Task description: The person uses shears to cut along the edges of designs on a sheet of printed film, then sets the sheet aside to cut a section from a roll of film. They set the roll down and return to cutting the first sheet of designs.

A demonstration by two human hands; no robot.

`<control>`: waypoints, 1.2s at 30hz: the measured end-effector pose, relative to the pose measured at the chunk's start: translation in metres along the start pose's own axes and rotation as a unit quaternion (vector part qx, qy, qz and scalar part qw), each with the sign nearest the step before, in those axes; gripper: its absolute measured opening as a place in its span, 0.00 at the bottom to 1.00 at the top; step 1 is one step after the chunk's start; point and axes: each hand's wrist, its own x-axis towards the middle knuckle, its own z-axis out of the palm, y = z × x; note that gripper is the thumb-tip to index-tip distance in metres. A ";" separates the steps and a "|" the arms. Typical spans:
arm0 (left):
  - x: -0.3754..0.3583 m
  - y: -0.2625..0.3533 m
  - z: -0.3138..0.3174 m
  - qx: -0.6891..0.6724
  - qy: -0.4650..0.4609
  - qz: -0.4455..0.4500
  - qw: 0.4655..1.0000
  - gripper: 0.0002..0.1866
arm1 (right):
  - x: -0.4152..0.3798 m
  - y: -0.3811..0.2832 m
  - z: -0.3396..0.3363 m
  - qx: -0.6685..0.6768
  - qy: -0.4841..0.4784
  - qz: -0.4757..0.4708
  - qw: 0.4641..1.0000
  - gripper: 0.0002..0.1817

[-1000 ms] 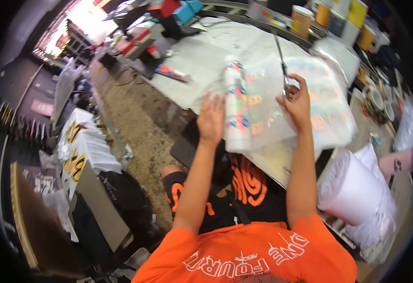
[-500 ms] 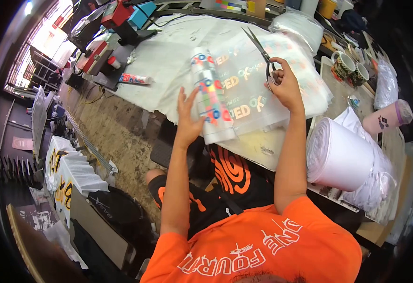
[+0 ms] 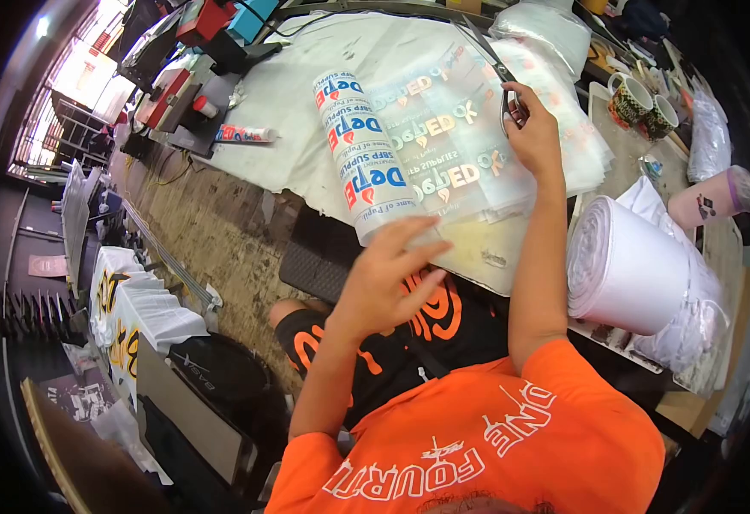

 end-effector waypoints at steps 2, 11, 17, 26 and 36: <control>-0.015 -0.022 0.020 -0.024 -0.058 -0.015 0.998 0.20 | 0.000 0.008 0.001 0.017 -0.002 -0.012 1.000 0.28; -0.102 -0.104 0.000 -0.098 0.271 -0.279 0.916 0.48 | 0.003 0.030 0.015 0.052 -0.005 0.006 0.999 0.30; -0.113 -0.102 -0.005 -0.287 0.395 -0.374 0.788 0.42 | 0.005 0.034 0.017 0.066 -0.011 0.001 0.998 0.29; -0.113 -0.128 -0.028 -0.468 0.382 -0.354 0.714 0.30 | 0.003 0.016 -0.008 0.018 -0.006 -0.004 1.000 0.29; -0.083 -0.179 -0.017 -0.299 0.403 -0.358 0.787 0.48 | -0.010 -0.022 -0.038 0.028 0.199 -0.049 0.978 0.24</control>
